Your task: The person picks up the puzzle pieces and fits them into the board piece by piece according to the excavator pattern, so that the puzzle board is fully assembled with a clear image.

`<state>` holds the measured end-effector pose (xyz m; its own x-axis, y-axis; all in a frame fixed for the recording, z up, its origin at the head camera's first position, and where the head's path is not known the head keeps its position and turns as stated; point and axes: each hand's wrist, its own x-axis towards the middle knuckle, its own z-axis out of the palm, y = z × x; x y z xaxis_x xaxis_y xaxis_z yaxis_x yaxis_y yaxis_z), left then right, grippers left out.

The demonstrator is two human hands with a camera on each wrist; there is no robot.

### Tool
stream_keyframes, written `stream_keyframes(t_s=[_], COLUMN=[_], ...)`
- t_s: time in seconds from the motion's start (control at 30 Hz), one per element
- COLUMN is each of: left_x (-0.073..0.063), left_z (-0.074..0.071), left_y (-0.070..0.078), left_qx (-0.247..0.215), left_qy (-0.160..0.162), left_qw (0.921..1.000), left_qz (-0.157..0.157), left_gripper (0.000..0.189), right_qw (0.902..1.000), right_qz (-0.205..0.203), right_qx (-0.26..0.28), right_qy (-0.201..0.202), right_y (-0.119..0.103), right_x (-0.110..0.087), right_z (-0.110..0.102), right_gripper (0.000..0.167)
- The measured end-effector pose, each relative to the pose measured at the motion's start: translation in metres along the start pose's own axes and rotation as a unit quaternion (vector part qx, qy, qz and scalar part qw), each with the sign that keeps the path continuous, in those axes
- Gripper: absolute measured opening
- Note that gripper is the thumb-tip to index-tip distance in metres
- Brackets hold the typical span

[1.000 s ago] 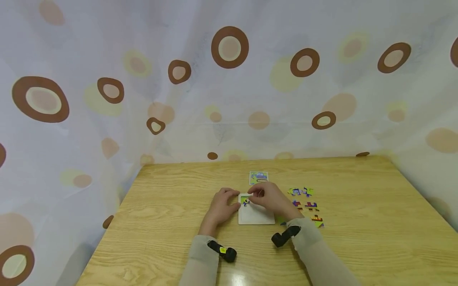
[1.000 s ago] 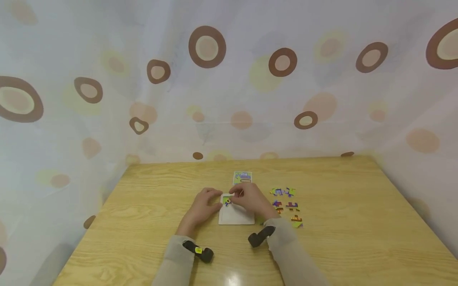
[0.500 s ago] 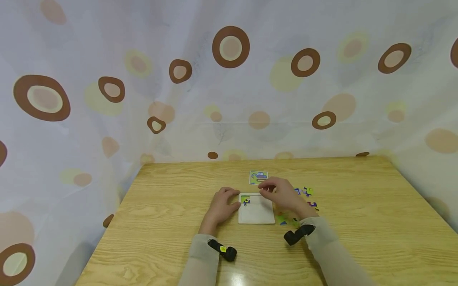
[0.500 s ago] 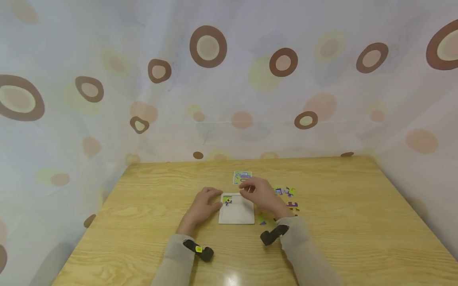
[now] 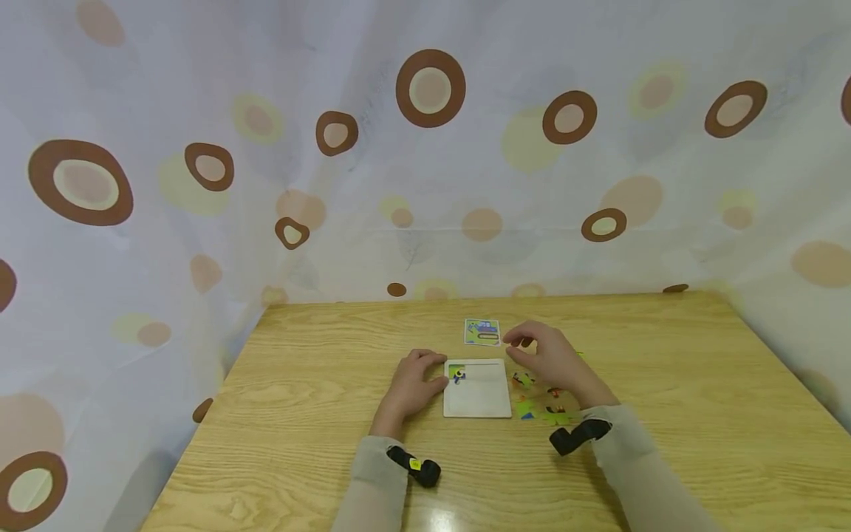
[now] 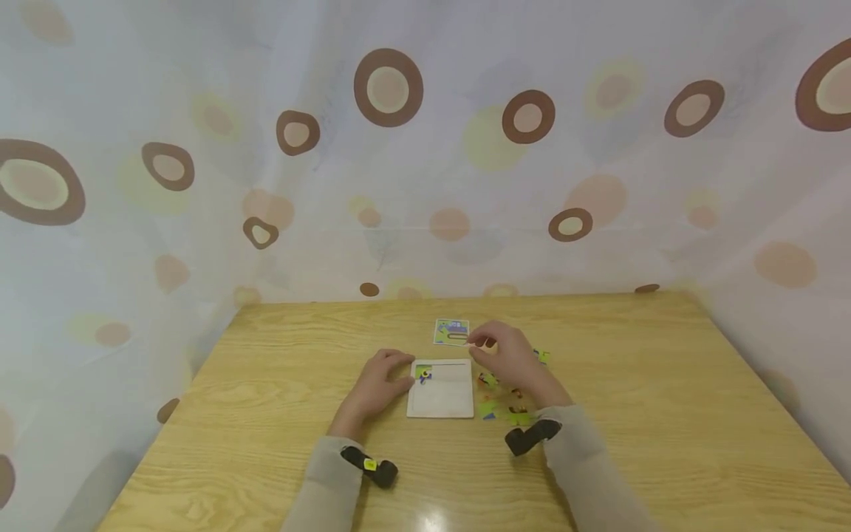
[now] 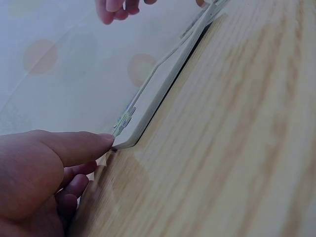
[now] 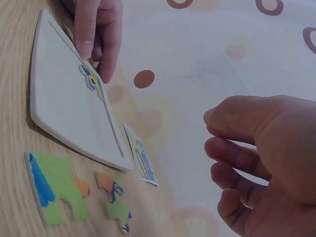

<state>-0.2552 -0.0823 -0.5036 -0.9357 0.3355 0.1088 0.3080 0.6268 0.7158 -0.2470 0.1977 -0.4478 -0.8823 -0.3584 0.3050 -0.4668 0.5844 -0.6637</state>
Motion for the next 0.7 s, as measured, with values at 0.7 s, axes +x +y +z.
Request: stream_keyframes(t_s=[0.7], left_x=[0.0], left_z=[-0.001], left_y=[0.0], left_qx=[0.004], left_qy=[0.001], left_qw=[1.0], left_qz=[0.006], left_gripper=[0.038], right_qw=[0.9984], right_qz=[0.047], right_qx=[-0.021], right_qy=[0.021], right_y=[0.019], right_x=[-0.019], right_z=[-0.032], right_gripper=[0.027])
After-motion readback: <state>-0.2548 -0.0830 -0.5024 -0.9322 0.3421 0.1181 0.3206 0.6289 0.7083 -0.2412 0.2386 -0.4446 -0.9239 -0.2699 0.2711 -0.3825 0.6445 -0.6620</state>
